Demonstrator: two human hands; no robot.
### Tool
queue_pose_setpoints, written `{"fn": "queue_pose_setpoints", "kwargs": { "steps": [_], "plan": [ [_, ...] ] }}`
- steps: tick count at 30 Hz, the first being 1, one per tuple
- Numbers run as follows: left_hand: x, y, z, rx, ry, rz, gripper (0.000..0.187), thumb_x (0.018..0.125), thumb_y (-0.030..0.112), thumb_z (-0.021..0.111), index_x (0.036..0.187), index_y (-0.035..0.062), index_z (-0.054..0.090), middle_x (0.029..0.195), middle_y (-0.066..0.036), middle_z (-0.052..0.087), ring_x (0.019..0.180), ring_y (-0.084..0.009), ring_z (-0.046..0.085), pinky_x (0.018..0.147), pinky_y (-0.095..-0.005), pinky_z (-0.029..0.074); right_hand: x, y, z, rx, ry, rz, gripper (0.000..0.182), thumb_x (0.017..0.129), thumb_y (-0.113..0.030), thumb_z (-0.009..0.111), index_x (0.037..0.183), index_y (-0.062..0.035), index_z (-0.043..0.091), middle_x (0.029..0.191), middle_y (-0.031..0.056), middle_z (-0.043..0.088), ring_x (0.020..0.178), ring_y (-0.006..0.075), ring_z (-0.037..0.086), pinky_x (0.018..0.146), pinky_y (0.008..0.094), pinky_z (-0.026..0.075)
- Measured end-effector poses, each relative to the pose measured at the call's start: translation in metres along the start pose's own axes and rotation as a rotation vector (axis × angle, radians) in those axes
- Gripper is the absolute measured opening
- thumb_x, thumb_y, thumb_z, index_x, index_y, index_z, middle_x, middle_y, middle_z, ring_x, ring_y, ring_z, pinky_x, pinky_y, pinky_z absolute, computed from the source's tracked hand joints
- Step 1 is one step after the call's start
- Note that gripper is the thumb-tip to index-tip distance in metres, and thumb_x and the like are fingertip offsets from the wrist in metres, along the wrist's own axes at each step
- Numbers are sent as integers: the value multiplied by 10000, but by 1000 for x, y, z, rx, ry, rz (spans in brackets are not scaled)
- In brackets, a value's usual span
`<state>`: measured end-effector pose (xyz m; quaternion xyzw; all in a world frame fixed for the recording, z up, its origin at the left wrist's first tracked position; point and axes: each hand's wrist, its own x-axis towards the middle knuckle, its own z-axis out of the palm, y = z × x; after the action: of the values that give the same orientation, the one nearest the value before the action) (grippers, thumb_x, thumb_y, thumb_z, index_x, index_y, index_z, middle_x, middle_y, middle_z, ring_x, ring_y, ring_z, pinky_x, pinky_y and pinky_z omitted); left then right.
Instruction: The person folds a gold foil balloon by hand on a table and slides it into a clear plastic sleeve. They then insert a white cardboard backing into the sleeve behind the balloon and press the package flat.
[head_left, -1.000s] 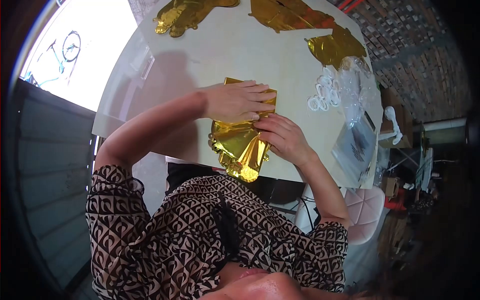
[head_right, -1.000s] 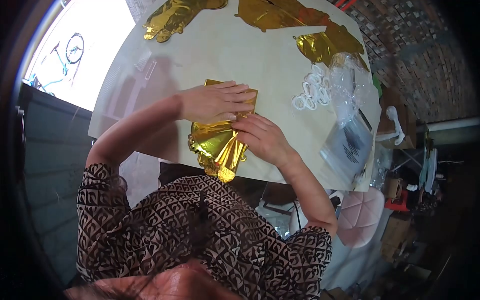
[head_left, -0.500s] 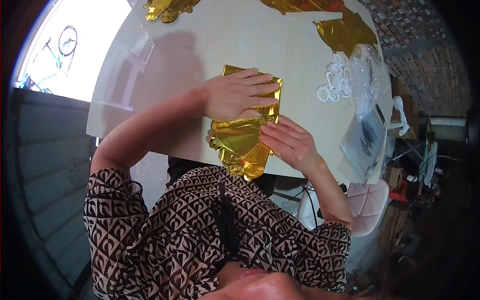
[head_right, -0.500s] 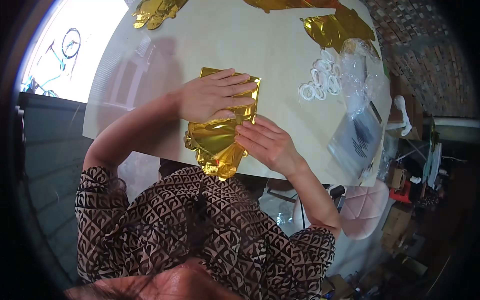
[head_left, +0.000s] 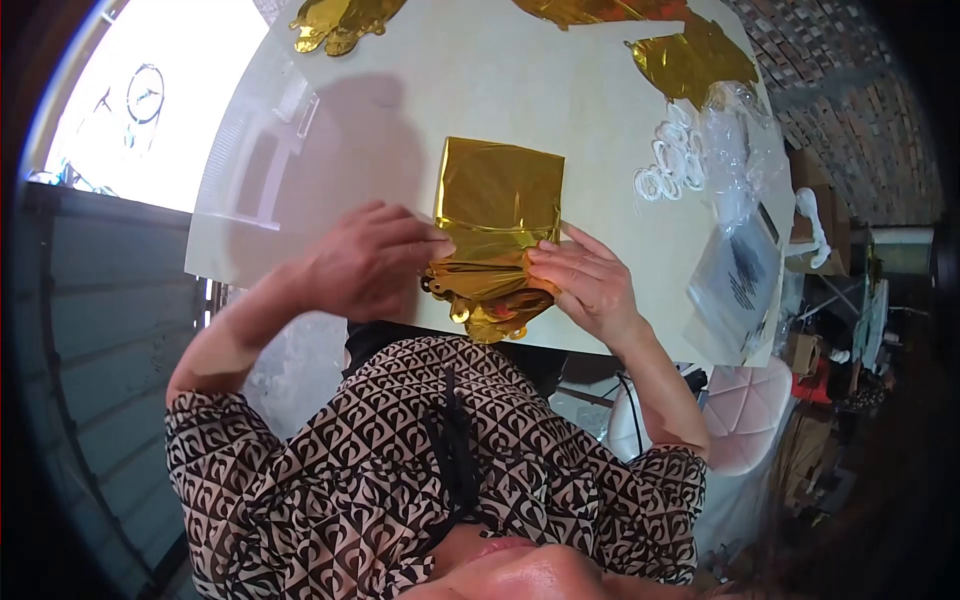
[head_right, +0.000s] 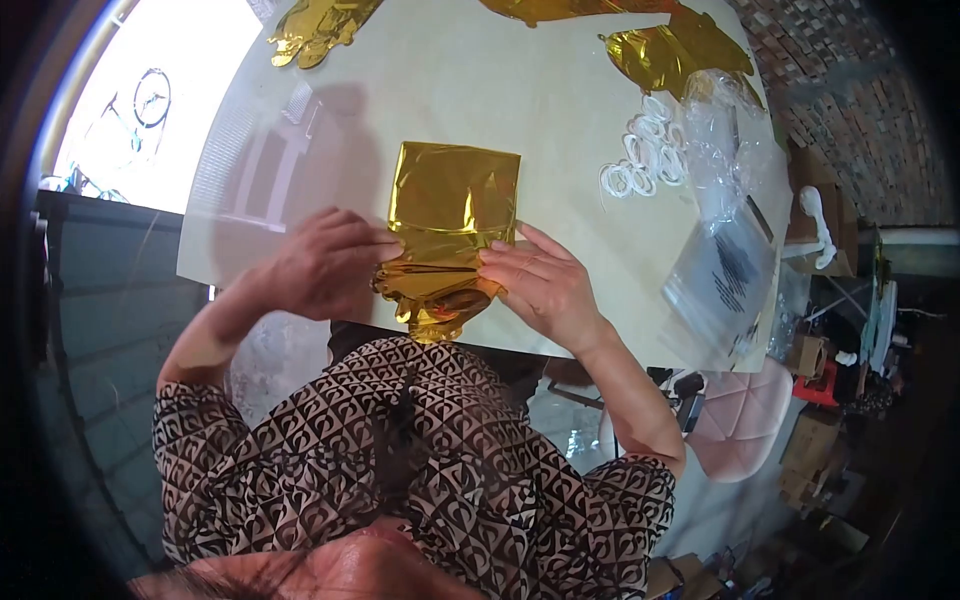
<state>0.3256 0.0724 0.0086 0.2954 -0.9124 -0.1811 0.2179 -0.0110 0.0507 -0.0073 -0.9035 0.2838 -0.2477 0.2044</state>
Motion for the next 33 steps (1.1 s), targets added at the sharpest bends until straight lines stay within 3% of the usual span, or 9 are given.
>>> {"fn": "queue_pose_setpoints", "kwargs": {
  "steps": [4, 8, 11, 13, 16, 20, 25, 33],
  "plan": [
    [-12, 23, 27, 121, 222, -156, 520, 722, 54, 698, 1241, 67, 655, 1164, -65, 672, 991, -252, 632, 825, -379, 501, 0, 0, 1, 82, 14, 22, 343, 751, 38, 719, 1062, -106, 739, 1127, 66, 756, 1128, 247, 703, 1127, 480, 437],
    [-14, 22, 32, 127, 256, -184, 345, 757, 88, 754, 1099, 95, 706, 1105, -22, 690, 936, -223, 638, 784, -350, 505, 3, 1, -1, 120, -4, 53, 332, 760, 26, 729, 1062, -111, 740, 1111, 64, 759, 1120, 249, 708, 1145, 497, 415],
    [-13, 26, 35, 85, 303, -248, 258, 752, 84, 761, 1006, 104, 721, 1069, -1, 692, 908, -213, 634, 764, -345, 499, 4, 0, -2, 86, -4, 7, 330, 757, 18, 741, 1060, -112, 739, 1132, 49, 754, 1118, 253, 698, 1089, 453, 460],
    [-12, 30, 35, 67, 319, -267, 251, 743, 77, 767, 989, 103, 721, 1048, 0, 689, 897, -214, 630, 756, -347, 495, 6, -10, -5, -24, 49, 49, 308, 747, 0, 761, 1037, -103, 741, 1125, 29, 748, 1037, 249, 681, 977, 395, 490],
    [-8, 34, 34, 45, 334, -302, 243, 734, 71, 779, 969, 100, 722, 1001, -3, 683, 878, -218, 623, 746, -352, 491, -2, -4, -5, 9, -9, 97, 297, 734, -19, 772, 1020, -94, 744, 1125, 22, 735, 970, 250, 635, 894, 368, 478],
    [-7, 35, 34, 78, 325, -324, 234, 737, 94, 798, 958, 89, 721, 946, -23, 670, 855, -232, 622, 740, -368, 490, 1, -8, -7, 141, -31, 250, 240, 775, -46, 782, 1010, -66, 739, 1085, 45, 721, 947, 252, 608, 901, 357, 467],
    [-4, 36, 41, 53, 416, -394, 197, 745, 115, 802, 914, 70, 711, 933, -52, 663, 836, -257, 627, 740, -390, 491, 12, -16, -7, 352, 12, 480, 139, 904, -94, 743, 1006, -9, 702, 1023, 74, 685, 989, 232, 578, 925, 340, 437],
    [-3, 35, 47, 91, 439, -456, 193, 757, 173, 809, 864, 55, 700, 873, -67, 640, 825, -271, 623, 734, -399, 490, 13, -15, -8, 343, 4, 477, 119, 916, -103, 735, 967, -6, 689, 992, 69, 675, 992, 215, 583, 937, 335, 435]
  ]
}}
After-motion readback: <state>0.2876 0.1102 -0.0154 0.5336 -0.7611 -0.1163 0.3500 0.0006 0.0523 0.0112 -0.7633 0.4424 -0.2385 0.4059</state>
